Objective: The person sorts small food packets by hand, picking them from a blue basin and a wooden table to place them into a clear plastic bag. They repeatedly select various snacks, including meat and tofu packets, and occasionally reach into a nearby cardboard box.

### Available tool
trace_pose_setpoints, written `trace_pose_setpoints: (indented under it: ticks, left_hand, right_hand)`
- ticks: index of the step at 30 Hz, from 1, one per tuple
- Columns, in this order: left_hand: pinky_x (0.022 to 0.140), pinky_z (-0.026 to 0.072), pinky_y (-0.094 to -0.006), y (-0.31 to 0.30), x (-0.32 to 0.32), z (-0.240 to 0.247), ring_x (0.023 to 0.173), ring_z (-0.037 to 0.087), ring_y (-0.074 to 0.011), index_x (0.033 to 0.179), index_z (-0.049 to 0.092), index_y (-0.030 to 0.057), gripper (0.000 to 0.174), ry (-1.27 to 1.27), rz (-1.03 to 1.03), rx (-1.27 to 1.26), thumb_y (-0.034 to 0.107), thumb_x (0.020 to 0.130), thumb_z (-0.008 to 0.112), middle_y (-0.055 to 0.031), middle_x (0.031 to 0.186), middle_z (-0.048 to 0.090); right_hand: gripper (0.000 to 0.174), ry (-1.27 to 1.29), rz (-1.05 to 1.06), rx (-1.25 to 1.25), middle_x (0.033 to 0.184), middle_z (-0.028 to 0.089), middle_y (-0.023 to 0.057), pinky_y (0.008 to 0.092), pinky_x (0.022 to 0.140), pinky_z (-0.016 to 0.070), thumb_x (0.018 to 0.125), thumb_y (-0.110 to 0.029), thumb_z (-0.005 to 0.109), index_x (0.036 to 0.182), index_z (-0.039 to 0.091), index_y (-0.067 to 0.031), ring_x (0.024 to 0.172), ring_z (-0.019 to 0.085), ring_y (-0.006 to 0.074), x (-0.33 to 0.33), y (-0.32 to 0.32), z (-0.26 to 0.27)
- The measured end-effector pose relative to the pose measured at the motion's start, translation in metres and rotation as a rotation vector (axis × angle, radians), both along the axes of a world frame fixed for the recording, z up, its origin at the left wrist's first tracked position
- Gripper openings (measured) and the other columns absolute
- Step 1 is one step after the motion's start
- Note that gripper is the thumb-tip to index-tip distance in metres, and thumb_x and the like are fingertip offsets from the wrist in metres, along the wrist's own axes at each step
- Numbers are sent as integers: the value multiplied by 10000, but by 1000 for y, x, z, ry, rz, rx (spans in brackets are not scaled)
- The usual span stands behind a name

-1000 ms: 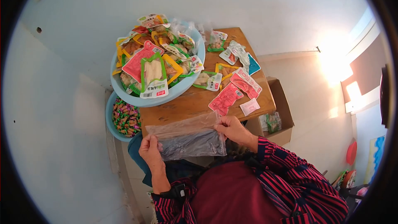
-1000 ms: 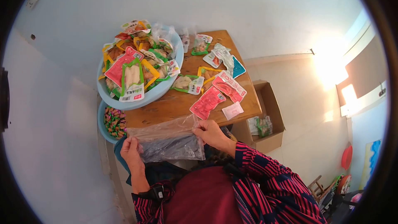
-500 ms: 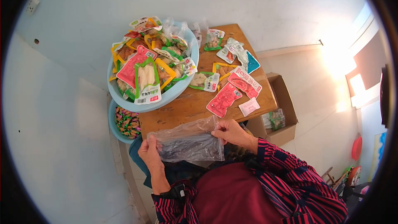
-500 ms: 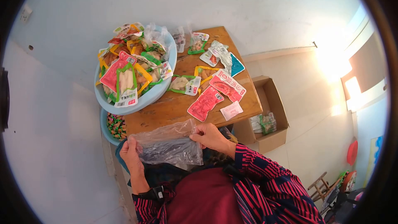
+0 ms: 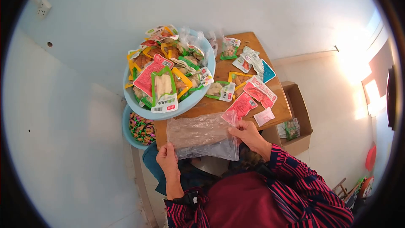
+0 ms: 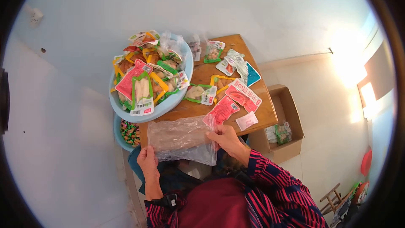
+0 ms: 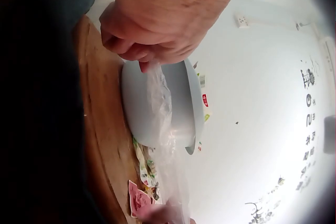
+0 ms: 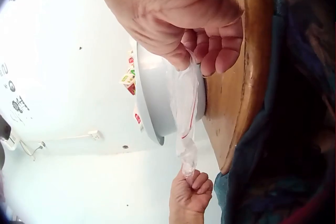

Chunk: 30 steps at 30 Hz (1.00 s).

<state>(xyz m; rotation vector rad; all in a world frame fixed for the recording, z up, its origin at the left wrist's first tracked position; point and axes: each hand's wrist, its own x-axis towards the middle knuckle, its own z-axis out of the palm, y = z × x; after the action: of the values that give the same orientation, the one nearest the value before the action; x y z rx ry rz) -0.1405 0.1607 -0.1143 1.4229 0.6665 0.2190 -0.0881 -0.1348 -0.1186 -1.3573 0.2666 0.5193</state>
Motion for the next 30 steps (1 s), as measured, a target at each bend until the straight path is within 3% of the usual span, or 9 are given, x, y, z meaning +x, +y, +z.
trace_pose_setpoints:
  ticks: [4,9,12,16,19,21,25,28,30]
  left_hand:
    - [396,228,-198,6,2,-4,444,375,-18,894,677,46,199,-30,58,56,226,979,685,54,633,536]
    - [494,302,-191,12,2,-3,564,436,-8,938,713,2,166,13,60,1,163,967,685,43,731,619]
    - [403,240,-204,18,4,-13,452,389,-16,920,692,18,153,-34,76,29,159,972,665,45,669,581]
    - [433,263,-191,26,9,-17,470,405,-13,937,694,4,157,-105,76,140,155,970,665,48,662,576]
    - [499,373,-227,27,8,-12,545,499,-71,987,696,-3,140,-63,58,329,130,956,665,14,722,626]
    - [601,473,-310,25,10,-13,653,590,-178,1036,694,7,143,-231,188,986,105,934,669,-44,797,660]
    - [691,509,-382,-11,8,25,741,626,-270,1074,690,25,185,-295,136,1341,106,908,684,-103,847,658]
    - [688,513,-391,-59,-5,35,770,631,-296,1083,675,37,259,-286,-318,1020,165,868,740,-123,870,645]
    - [685,514,-391,-85,-6,28,771,627,-300,1134,644,50,373,-314,-395,1035,230,838,780,-121,900,642]
  right_hand:
    - [246,-33,4,-9,608,594,24,251,430,441,936,-200,720,811,631,-7,483,560,101,0,4,6]
    - [255,-32,15,-52,621,595,19,241,436,458,935,-210,725,811,634,-6,486,559,93,0,7,6]
    - [252,-57,18,-38,621,596,21,238,440,466,933,-207,723,810,632,-7,485,560,91,-1,11,1]
    - [252,-39,9,-54,615,592,24,242,437,470,927,-203,725,804,626,-6,485,565,96,4,20,5]
    - [256,-42,-12,-55,612,593,30,246,432,468,921,-202,728,796,621,-5,481,564,101,6,27,2]
    - [273,-79,-18,-109,605,593,37,249,422,462,907,-210,746,782,617,-5,476,565,105,9,32,-1]
    - [305,-36,-66,-66,601,596,43,261,408,461,872,-223,790,755,612,-5,468,568,115,14,42,-6]
    - [313,-38,-76,-22,601,593,42,263,410,462,870,-222,794,731,610,-11,474,564,107,14,50,-11]
    - [320,-61,-99,-22,600,586,36,262,404,440,872,-225,794,718,608,-15,477,549,98,13,57,-12]
